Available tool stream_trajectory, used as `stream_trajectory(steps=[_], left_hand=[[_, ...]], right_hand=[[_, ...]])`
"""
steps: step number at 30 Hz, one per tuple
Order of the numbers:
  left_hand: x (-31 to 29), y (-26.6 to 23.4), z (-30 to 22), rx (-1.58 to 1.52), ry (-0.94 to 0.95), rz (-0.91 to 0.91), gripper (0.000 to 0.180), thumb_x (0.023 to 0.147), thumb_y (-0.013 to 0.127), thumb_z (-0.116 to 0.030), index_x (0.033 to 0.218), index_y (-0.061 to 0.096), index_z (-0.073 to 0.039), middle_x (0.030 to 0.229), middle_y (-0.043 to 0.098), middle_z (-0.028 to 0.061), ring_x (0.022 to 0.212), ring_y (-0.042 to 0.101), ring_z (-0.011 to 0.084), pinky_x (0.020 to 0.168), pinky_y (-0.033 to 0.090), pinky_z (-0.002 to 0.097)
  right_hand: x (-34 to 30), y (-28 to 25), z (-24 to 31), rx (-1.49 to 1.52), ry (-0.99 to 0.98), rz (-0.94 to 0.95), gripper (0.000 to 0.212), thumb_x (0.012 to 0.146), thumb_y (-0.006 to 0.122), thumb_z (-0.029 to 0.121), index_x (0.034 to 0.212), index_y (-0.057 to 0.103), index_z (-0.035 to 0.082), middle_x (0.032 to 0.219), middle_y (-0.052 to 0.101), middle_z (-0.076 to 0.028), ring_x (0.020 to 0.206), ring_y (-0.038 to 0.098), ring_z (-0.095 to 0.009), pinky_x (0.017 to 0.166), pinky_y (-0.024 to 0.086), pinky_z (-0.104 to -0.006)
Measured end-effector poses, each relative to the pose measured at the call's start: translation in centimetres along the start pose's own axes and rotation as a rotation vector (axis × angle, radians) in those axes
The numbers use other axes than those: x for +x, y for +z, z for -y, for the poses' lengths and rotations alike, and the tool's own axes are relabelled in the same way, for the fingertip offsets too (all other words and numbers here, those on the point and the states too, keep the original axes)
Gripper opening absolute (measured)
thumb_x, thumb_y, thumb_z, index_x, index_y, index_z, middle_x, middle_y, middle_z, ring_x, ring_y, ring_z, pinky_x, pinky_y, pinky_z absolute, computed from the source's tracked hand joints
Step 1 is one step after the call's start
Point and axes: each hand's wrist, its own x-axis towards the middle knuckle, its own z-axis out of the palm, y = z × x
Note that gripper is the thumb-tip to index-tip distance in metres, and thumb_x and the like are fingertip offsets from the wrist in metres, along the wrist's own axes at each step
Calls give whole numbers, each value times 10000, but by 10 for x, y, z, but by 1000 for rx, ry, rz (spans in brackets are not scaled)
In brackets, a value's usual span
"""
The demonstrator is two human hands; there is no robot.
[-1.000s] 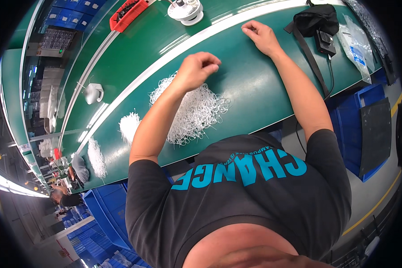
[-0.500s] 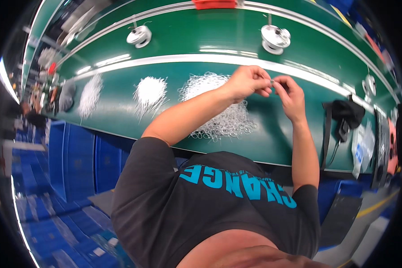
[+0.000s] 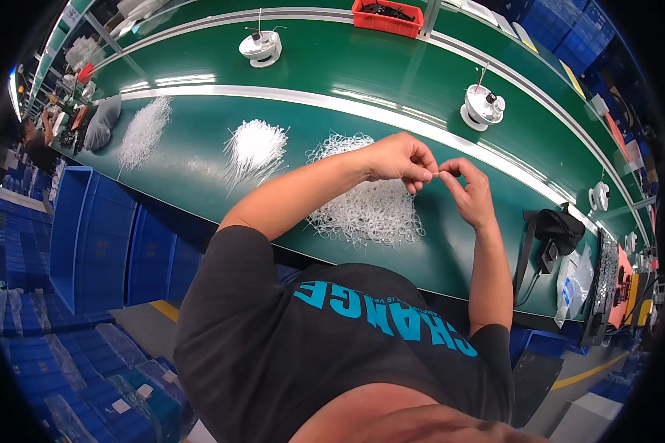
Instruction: Assemble small plastic and metal components on an electronics production line.
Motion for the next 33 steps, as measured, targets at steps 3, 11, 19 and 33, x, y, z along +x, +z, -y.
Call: stream_trajectory(steps=[3,11,19,33], left_hand=[[-13,-15,0,88,-14,-10,106,895,665,-44,964,633,30,857,664,87,735,668,141,631,587,274],[-39,-135,-16,-67,171,-511,136,950,576,-61,1052,592,27,907,672,137,764,676,197,652,581,306],[-51,-357,3,-386,355,-1450,386,970,601,-190,1082,518,170,960,639,251,816,691,320,675,631,364],[-17,-360,15,-95,258,-1170,231,895,554,46,1071,501,187,1024,611,241,775,701,313,637,647,319]], right_hand=[[2,7,-14,-21,56,-29,104,881,658,71,937,642,-16,851,664,-89,771,623,-180,739,501,-296],[-27,20,-119,-60,353,-294,122,892,665,114,941,655,3,782,633,-30,670,547,-95,642,466,-244],[-19,28,-112,-123,374,-304,109,876,681,117,908,663,15,743,598,-18,607,472,-87,576,424,-254],[-22,21,-109,-83,335,-363,185,893,681,151,1023,694,20,902,647,-45,689,537,-99,643,452,-247]])
